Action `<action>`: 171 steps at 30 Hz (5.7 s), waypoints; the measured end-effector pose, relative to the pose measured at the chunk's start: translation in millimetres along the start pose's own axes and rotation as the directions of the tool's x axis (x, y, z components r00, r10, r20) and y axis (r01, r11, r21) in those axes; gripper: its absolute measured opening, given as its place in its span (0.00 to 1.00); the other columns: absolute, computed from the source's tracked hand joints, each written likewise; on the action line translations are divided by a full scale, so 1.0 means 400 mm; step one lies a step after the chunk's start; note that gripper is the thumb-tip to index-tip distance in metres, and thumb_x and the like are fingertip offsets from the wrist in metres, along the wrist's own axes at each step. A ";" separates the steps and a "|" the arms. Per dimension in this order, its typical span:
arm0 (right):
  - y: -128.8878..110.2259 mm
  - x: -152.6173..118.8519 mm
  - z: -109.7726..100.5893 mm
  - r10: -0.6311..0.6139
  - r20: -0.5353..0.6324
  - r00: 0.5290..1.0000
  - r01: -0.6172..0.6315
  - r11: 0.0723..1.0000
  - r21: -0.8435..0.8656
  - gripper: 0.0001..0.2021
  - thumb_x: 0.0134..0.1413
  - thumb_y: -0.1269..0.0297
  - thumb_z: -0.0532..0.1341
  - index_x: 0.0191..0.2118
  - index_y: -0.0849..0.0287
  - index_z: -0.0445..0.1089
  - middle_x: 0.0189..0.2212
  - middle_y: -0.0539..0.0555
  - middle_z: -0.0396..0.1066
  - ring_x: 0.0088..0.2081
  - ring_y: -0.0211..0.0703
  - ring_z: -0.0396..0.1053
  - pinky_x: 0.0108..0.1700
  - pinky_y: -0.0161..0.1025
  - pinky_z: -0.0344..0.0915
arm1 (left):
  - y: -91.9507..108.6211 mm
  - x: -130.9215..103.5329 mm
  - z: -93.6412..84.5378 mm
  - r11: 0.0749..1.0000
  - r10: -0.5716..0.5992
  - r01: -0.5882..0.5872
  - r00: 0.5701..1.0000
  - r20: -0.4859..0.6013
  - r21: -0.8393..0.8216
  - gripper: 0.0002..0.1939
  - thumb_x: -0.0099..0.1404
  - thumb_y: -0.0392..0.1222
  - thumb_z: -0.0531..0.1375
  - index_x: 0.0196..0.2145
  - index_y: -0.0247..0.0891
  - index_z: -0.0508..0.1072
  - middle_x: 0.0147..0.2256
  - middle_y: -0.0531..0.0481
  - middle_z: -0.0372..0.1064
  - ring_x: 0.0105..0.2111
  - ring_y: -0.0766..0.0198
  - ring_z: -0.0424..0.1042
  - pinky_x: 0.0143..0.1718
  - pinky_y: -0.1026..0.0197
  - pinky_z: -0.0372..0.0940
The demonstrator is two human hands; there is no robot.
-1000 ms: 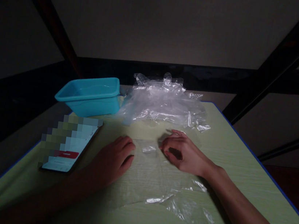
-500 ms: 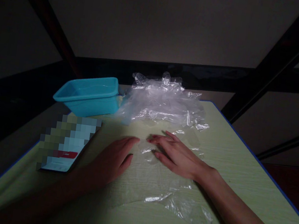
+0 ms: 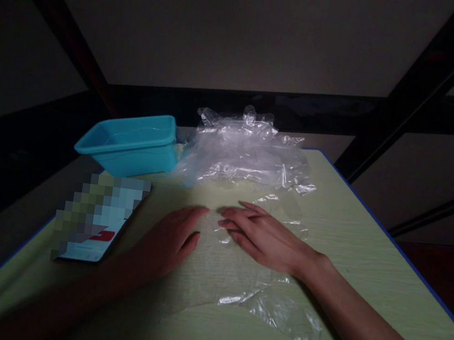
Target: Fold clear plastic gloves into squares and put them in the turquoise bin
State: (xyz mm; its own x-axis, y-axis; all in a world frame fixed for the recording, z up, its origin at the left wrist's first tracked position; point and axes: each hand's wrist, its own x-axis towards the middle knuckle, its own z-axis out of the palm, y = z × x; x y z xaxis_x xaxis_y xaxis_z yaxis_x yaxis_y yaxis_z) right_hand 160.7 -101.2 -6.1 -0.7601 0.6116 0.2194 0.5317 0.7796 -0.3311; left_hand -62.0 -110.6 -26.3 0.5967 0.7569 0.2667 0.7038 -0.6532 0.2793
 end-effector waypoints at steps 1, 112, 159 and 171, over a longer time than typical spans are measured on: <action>0.002 -0.001 -0.002 0.002 -0.008 1.000 -0.002 1.000 0.000 0.14 0.63 0.67 0.48 0.51 0.59 0.62 0.52 0.56 0.67 0.53 0.42 0.64 0.60 0.50 0.53 | 0.000 0.000 0.000 1.000 -0.005 0.005 1.000 0.005 0.000 0.20 0.59 0.29 0.51 0.51 0.32 0.59 0.48 0.39 0.67 0.48 0.55 0.67 0.48 0.48 0.64; 0.064 -0.017 0.004 0.194 -0.073 0.978 -0.158 0.926 0.343 0.10 0.48 0.61 0.65 0.37 0.58 0.76 0.41 0.56 0.67 0.45 0.44 0.65 0.41 0.40 0.66 | 0.016 -0.002 0.003 0.939 0.343 -0.336 0.933 0.108 -0.075 0.17 0.65 0.42 0.52 0.50 0.34 0.66 0.54 0.36 0.59 0.54 0.52 0.58 0.52 0.46 0.58; 0.073 -0.033 -0.036 -0.086 0.051 0.995 0.083 0.995 0.063 0.09 0.54 0.65 0.59 0.36 0.55 0.77 0.54 0.57 0.65 0.60 0.48 0.52 0.59 0.52 0.49 | 0.012 0.000 0.006 0.934 0.356 -0.350 0.930 0.094 -0.077 0.17 0.65 0.41 0.53 0.50 0.33 0.68 0.53 0.36 0.60 0.53 0.51 0.59 0.52 0.47 0.58; 0.054 -0.024 -0.035 -0.072 0.027 0.997 0.069 0.993 0.100 0.09 0.55 0.66 0.58 0.32 0.59 0.76 0.44 0.58 0.72 0.58 0.46 0.57 0.58 0.48 0.54 | 0.016 0.001 0.004 0.934 0.356 -0.350 0.929 0.105 -0.072 0.17 0.65 0.40 0.53 0.50 0.33 0.66 0.53 0.36 0.59 0.53 0.51 0.59 0.52 0.47 0.59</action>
State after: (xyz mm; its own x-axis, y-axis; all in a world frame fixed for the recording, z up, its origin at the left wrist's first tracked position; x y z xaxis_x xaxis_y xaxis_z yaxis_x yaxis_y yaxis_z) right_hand 184.7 -88.4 -2.5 -0.8065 0.5498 0.2174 0.4378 0.8025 -0.4054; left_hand -56.8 -114.5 -26.1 0.8449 0.4728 0.2502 0.4211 -0.8763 0.2340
